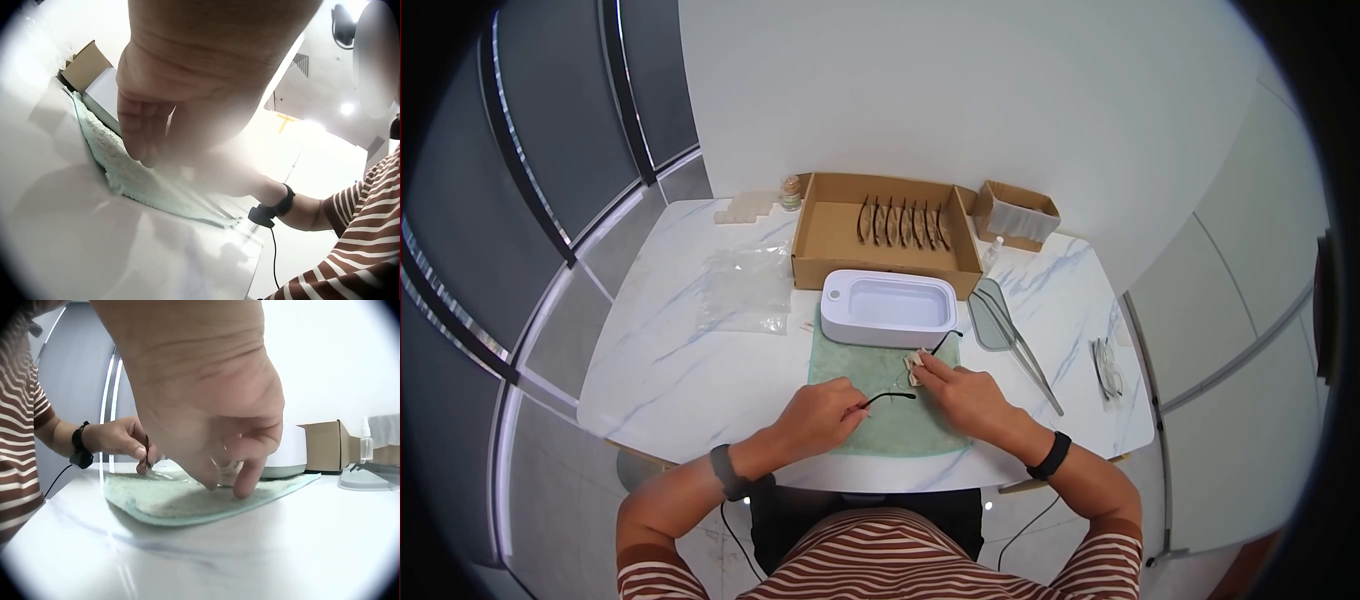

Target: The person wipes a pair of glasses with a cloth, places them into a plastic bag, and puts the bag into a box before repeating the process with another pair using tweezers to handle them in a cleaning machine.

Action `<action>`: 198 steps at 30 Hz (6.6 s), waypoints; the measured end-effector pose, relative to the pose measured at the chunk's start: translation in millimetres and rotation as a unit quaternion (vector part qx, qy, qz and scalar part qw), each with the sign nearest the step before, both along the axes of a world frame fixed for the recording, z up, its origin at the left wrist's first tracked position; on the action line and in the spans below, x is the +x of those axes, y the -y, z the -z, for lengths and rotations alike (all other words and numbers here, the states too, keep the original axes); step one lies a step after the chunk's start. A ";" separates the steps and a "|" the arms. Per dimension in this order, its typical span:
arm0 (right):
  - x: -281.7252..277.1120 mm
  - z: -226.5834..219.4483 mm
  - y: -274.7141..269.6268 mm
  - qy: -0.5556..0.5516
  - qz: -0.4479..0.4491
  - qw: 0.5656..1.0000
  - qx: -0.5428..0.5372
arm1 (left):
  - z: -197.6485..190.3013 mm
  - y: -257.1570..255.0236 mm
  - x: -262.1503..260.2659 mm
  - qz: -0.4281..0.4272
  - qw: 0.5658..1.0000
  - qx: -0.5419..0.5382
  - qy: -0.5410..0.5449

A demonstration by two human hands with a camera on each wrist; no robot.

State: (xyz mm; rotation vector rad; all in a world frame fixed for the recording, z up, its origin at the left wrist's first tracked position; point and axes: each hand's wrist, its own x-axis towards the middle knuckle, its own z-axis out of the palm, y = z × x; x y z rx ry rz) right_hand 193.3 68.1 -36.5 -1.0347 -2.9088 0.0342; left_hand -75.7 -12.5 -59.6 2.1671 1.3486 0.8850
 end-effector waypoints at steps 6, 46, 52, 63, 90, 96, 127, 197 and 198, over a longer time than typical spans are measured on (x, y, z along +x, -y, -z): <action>-9.9 1.3 -4.1 -0.059 -0.017 0.997 0.046 | -0.9 -0.8 0.6 -0.002 1.000 0.013 0.006; -13.0 -18.3 21.1 -0.230 -0.078 0.969 -0.040 | -8.4 -3.1 4.1 -0.023 0.998 0.060 0.025; 34.9 -35.6 24.3 -0.213 0.022 0.970 -0.118 | -12.2 -20.5 -10.7 -0.055 0.992 0.103 -0.046; 42.6 -23.5 12.4 -0.192 0.072 0.973 -0.106 | 3.0 -35.9 -2.9 -0.012 0.978 0.099 -0.181; -30.1 -3.7 24.5 -0.009 -0.034 0.999 -0.006 | -20.7 -31.9 -12.7 -0.034 0.989 0.122 -0.083; -22.4 7.2 25.4 -0.065 -0.026 0.998 -0.006 | 2.5 -36.8 11.6 0.019 0.976 0.081 -0.199; -39.1 -33.4 -2.7 -0.398 -0.111 0.910 0.028 | -19.4 -32.8 19.1 0.038 0.826 -0.401 0.395; -20.8 -24.9 14.3 -0.274 -0.186 0.943 -0.020 | -46.7 -40.7 -15.6 -0.017 0.813 -0.314 0.491; -19.7 -24.4 11.8 -0.265 -0.180 0.947 -0.020 | -49.1 -41.3 -16.2 -0.024 0.819 -0.312 0.481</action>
